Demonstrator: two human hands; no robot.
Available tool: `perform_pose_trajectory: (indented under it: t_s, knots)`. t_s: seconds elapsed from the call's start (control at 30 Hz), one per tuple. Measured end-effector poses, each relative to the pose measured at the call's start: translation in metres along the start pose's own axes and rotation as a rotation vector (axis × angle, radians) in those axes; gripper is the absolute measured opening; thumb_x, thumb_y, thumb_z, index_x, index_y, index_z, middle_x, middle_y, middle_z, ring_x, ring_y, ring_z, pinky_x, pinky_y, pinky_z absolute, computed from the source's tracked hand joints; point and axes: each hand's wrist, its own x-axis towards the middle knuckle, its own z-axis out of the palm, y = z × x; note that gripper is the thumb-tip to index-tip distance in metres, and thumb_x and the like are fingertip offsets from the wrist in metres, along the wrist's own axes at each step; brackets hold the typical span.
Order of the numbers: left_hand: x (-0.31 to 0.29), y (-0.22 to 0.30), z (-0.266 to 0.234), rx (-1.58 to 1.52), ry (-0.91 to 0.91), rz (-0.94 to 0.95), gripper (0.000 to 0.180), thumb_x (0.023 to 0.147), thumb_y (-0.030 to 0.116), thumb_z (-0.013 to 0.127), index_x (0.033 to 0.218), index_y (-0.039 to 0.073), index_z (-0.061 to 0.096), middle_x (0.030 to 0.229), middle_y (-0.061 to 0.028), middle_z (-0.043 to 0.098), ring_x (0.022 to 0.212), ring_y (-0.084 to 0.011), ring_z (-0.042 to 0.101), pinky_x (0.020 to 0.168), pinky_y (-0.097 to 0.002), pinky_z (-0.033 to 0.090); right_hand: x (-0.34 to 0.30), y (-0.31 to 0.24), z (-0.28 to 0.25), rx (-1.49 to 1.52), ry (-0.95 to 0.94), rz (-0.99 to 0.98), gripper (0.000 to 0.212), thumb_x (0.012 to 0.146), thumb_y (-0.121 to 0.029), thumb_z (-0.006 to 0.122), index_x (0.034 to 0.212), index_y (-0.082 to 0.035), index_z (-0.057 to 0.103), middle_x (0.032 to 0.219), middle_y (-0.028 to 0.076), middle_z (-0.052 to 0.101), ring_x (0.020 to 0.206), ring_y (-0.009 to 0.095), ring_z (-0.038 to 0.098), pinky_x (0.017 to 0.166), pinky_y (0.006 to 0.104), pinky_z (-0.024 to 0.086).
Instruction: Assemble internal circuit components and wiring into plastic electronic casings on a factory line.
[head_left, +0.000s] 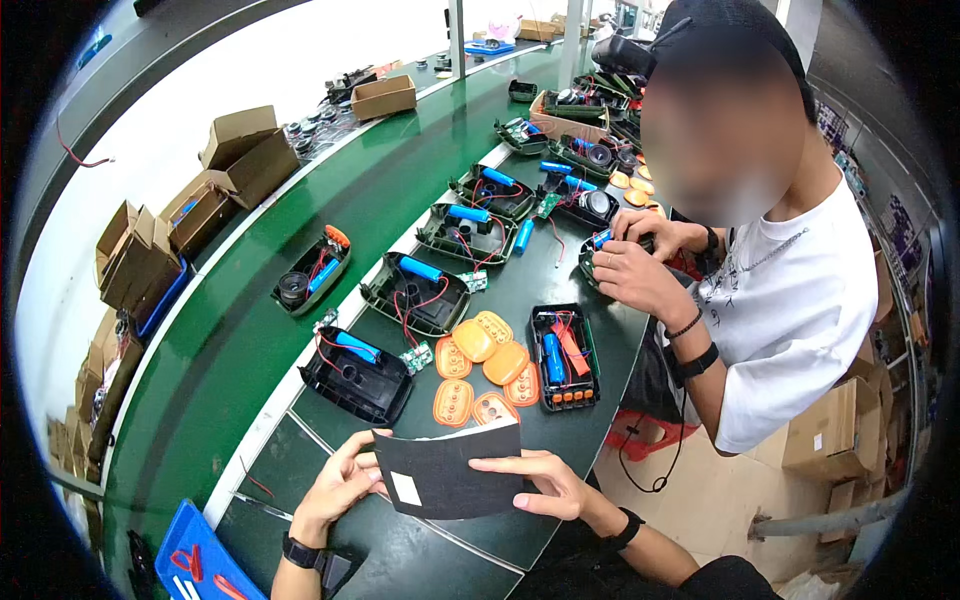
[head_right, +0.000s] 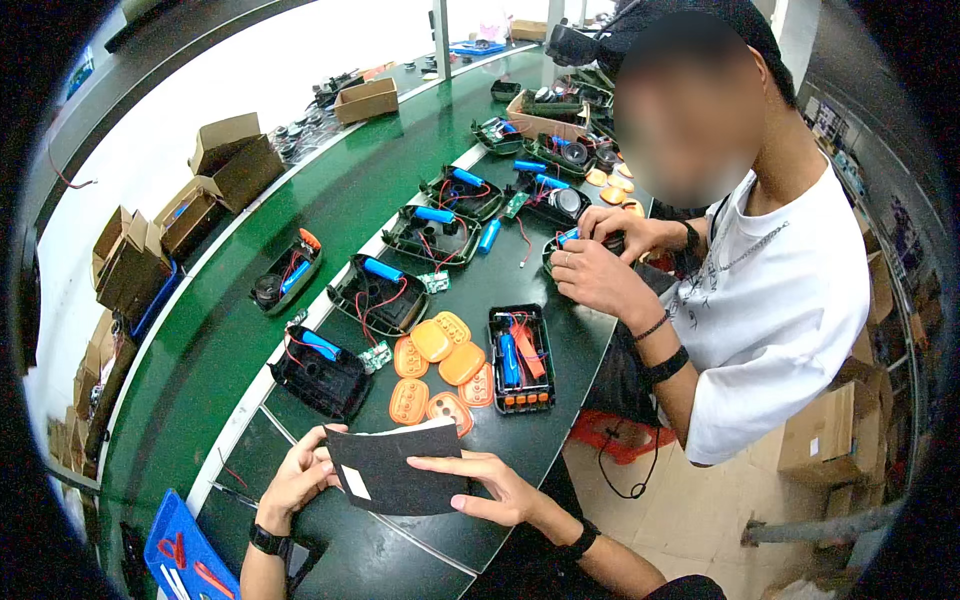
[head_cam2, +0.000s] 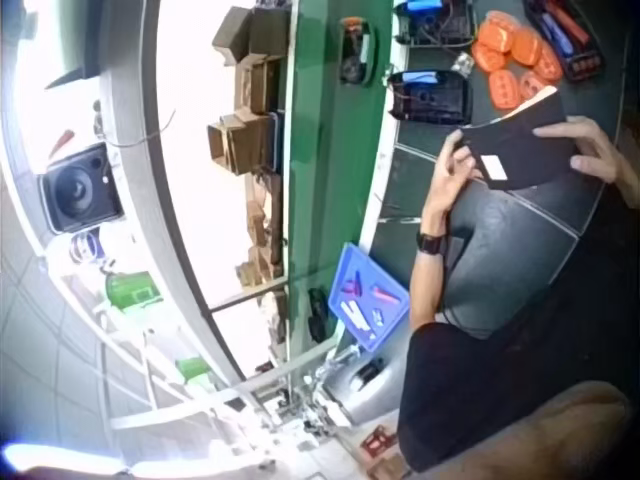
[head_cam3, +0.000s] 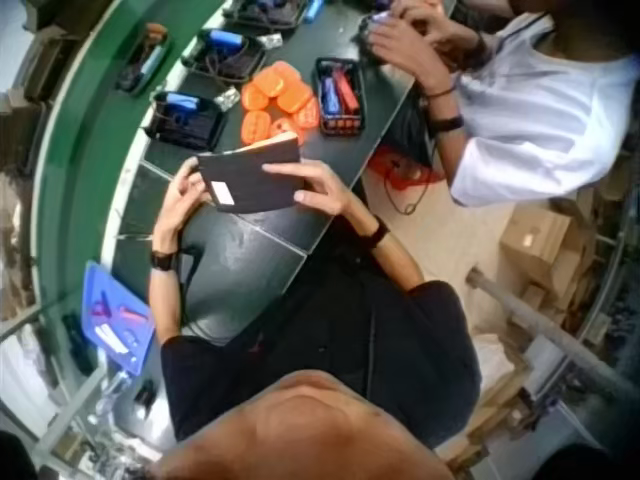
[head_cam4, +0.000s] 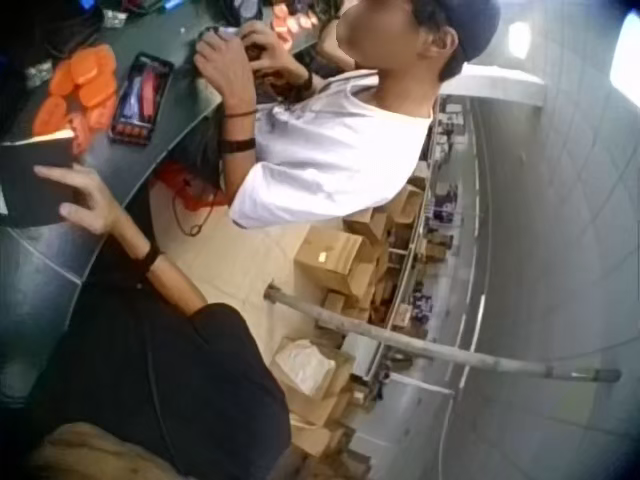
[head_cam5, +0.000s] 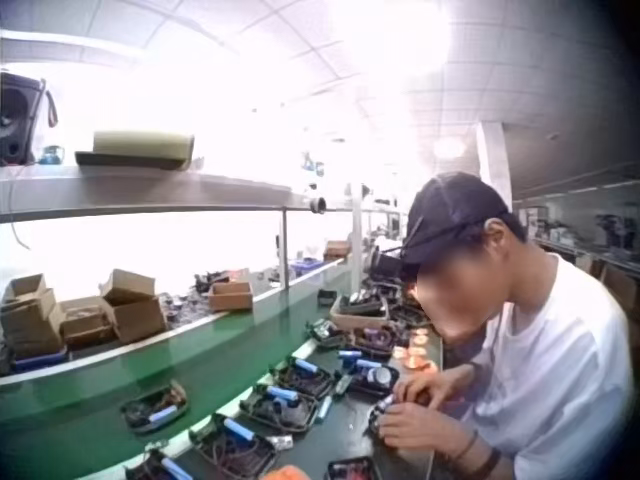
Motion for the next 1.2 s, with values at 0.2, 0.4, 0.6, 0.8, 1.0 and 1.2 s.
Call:
perform_pose_trajectory:
  t_s: [0.2, 0.4, 0.6, 0.8, 1.0, 1.2]
  knots:
    - [-0.006, -0.007, -0.013, 0.064, 0.027, -0.052, 0.04, 0.105, 0.024, 0.051, 0.138, 0.0, 0.048, 0.115, -0.005, 0.065, 0.092, -0.008, 0.063, 0.076, -0.0214, 0.05, 0.006, 0.0, 0.008, -0.06, 0.088, 0.044, 0.056, 0.091, -0.014, 0.057, 0.145, 0.0, 0.05, 0.138, 0.026, 0.056, 0.128, 0.033, 0.056, 0.11, 0.0401, 0.038]
    - [-0.006, -0.009, -0.014, -0.14, 0.042, -0.033, 0.046, 0.107, 0.032, 0.048, 0.135, -0.003, 0.048, 0.12, -0.0089, 0.063, 0.102, -0.0121, 0.063, 0.087, -0.0272, 0.052, 0.006, 0.004, 0.003, -0.102, 0.034, -0.027, 0.055, 0.091, -0.004, 0.058, 0.145, -0.003, 0.05, 0.135, 0.024, 0.059, 0.123, 0.033, 0.06, 0.106, 0.0395, 0.043]
    - [-0.005, 0.005, 0.001, 0.174, 0.02, -0.024, 0.042, 0.093, 0.005, 0.069, 0.131, -0.003, 0.053, 0.11, -0.0055, 0.066, 0.084, -0.0058, 0.061, 0.071, -0.0196, 0.049, 0.01, 0.004, 0.007, -0.16, 0.041, 0.029, 0.054, 0.092, -0.002, 0.057, 0.145, -0.002, 0.049, 0.135, 0.022, 0.059, 0.121, 0.029, 0.061, 0.105, 0.0374, 0.044]
    - [-0.006, -0.001, -0.005, 0.155, 0.027, -0.07, 0.052, 0.083, -0.001, 0.077, 0.131, 0.001, 0.056, 0.102, 0.0009, 0.065, 0.07, 0.003, 0.05, 0.058, -0.0138, 0.039, 0.016, -0.02, 0.013, -0.054, 0.137, 0.322, 0.067, 0.093, -0.008, 0.061, 0.154, -0.005, 0.034, 0.137, 0.02, 0.059, 0.121, 0.025, 0.061, 0.103, 0.0357, 0.045]
    - [-0.005, -0.01, -0.013, 0.172, 0.025, -0.054, 0.052, 0.083, 0.003, 0.079, 0.13, 0.002, 0.058, 0.097, 0.0032, 0.065, 0.069, 0.0029, 0.047, 0.057, -0.0142, 0.037, 0.016, -0.019, 0.01, -0.123, 0.082, 0.347, 0.069, 0.093, -0.01, 0.062, 0.155, -0.004, 0.032, 0.139, 0.02, 0.057, 0.118, 0.023, 0.062, 0.1, 0.0348, 0.047]
    - [-0.004, -0.002, -0.006, 0.164, 0.015, -0.048, 0.048, 0.086, 0.003, 0.075, 0.131, 0.001, 0.058, 0.1, 0.0004, 0.066, 0.073, 0.0014, 0.053, 0.061, -0.0153, 0.041, 0.014, -0.013, 0.018, -0.129, 0.206, 0.226, 0.064, 0.094, -0.011, 0.061, 0.153, -0.006, 0.036, 0.132, 0.021, 0.062, 0.112, 0.026, 0.066, 0.098, 0.0367, 0.049]
